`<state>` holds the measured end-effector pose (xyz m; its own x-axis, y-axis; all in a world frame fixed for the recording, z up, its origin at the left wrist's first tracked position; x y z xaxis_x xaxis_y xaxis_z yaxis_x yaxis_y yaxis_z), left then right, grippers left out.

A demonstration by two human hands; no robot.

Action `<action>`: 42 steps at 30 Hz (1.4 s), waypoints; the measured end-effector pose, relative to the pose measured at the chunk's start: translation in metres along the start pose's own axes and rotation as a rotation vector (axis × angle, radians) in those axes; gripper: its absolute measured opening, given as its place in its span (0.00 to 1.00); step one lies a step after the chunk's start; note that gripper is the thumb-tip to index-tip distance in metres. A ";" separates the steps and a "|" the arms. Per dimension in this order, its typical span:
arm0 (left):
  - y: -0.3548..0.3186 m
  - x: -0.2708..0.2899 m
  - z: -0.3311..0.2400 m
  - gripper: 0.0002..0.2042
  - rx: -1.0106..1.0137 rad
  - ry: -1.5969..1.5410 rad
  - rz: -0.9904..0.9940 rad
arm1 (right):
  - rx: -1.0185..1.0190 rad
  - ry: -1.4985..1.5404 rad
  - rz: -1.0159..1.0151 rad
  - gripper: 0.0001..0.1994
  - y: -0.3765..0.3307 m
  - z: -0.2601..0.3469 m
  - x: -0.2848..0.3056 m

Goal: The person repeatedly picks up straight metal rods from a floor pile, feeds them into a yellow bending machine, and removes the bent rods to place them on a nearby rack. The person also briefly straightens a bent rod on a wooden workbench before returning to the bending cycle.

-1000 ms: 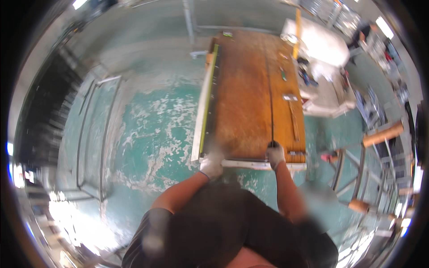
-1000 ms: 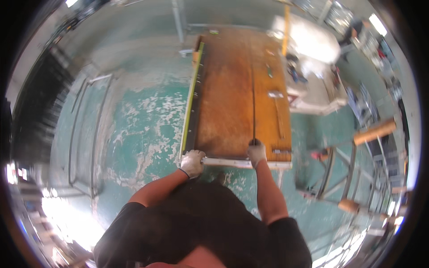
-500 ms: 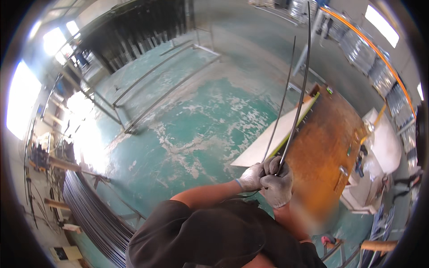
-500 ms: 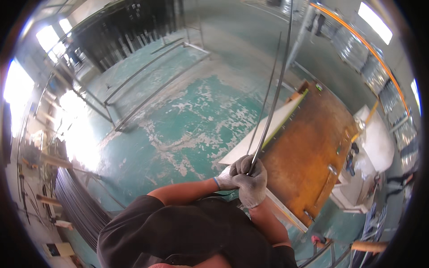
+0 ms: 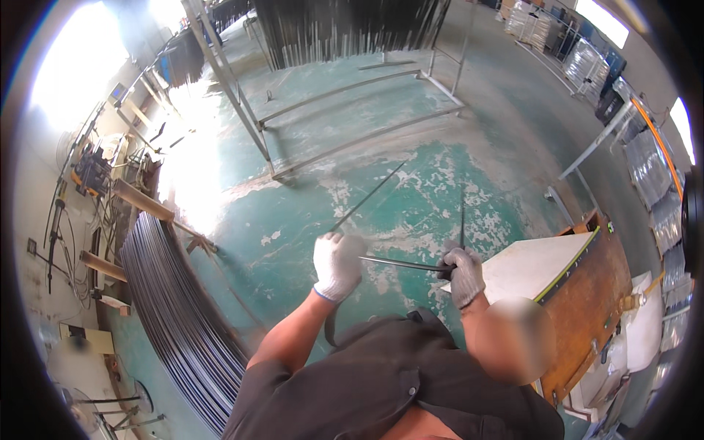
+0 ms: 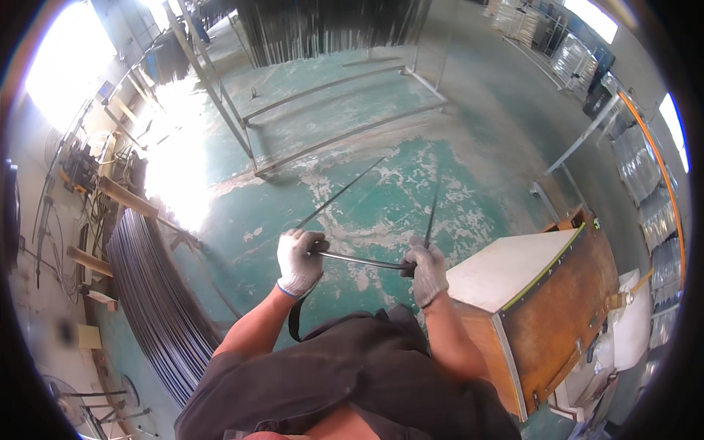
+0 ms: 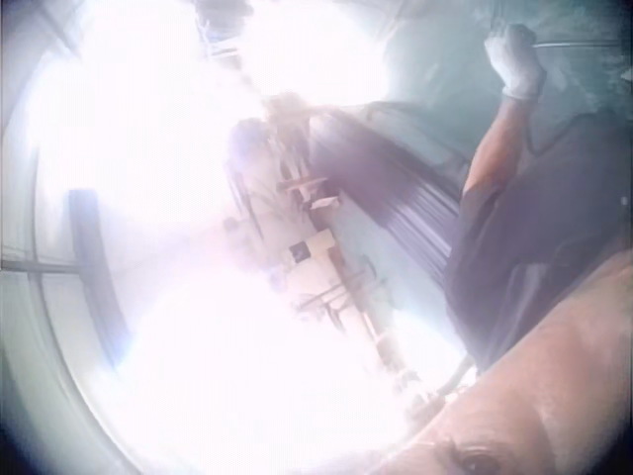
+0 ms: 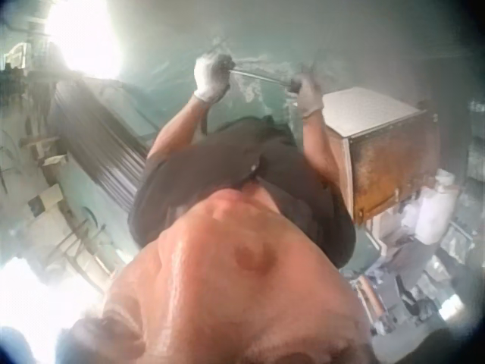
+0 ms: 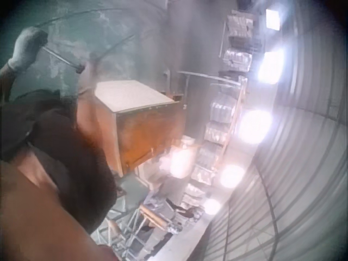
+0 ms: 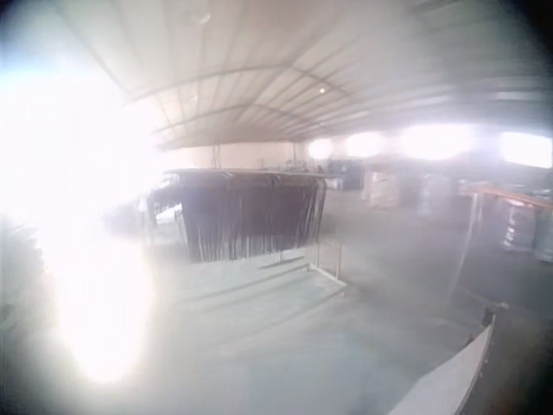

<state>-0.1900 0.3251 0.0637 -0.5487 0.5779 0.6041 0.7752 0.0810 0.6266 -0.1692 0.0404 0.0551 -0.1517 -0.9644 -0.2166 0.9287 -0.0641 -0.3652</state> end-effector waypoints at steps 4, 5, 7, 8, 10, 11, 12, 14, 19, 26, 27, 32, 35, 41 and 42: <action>0.029 0.036 0.065 0.12 -0.068 0.157 -0.102 | -0.071 -0.098 0.013 0.18 0.050 -0.045 -0.061; 0.039 0.043 0.078 0.13 -0.099 0.186 -0.137 | -0.122 -0.119 0.048 0.17 0.061 -0.054 -0.075; 0.057 0.055 0.113 0.14 -0.088 0.241 -0.155 | -0.253 -0.142 0.152 0.17 0.075 -0.063 -0.115; 0.067 0.060 0.131 0.14 -0.083 0.267 -0.163 | -0.330 -0.143 0.213 0.17 0.082 -0.063 -0.135; 0.094 0.072 0.174 0.14 -0.070 0.287 -0.184 | -0.403 -0.196 0.384 0.31 0.101 -0.077 -0.178; 0.106 0.078 0.197 0.14 -0.069 0.301 -0.200 | -0.397 -0.262 0.395 0.35 0.105 -0.083 -0.198; 0.121 0.083 0.218 0.13 -0.071 0.315 -0.216 | -0.388 -0.325 0.408 0.40 0.109 -0.077 -0.226; 0.150 0.102 0.252 0.12 -0.041 0.365 -0.183 | 0.079 -0.563 0.568 0.37 0.139 -0.088 -0.266; 0.206 0.166 0.337 0.11 -0.021 0.471 -0.145 | 0.515 -0.299 0.927 0.21 0.157 -0.071 -0.406; 0.247 0.243 0.459 0.17 0.280 0.518 -0.387 | -0.073 -0.338 1.004 0.16 0.186 -0.024 -0.611; 0.253 0.254 0.484 0.18 0.321 0.498 -0.448 | 0.027 -0.295 0.999 0.17 0.195 -0.025 -0.646; 0.292 0.307 0.592 0.17 0.281 0.574 -0.550 | 0.295 -0.283 0.912 0.15 0.248 -0.022 -0.797; 0.309 0.341 0.658 0.17 0.336 0.505 -0.586 | 0.230 -0.176 0.812 0.13 0.266 0.002 -0.886; 0.339 0.353 0.792 0.15 0.753 0.056 -0.608 | 0.385 -0.163 0.775 0.14 0.314 0.093 -1.035; 0.340 0.346 0.813 0.16 0.779 -0.011 -0.611 | 0.482 -0.132 0.726 0.13 0.326 0.105 -1.063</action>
<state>0.1382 1.2129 0.0859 -0.9231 0.2660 0.2777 0.3513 0.8770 0.3277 0.3303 1.0179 0.2614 0.5438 -0.8291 -0.1297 0.8270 0.5032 0.2506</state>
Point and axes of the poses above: each hand's wrist, its own y-axis towards the middle knuckle, its own x-axis out of the back of the hand, z = x × y, the point moved 2 cm from there along y, towards the middle knuckle, and after that the axes turned 3 degrees about x, right-handed, at the moved point
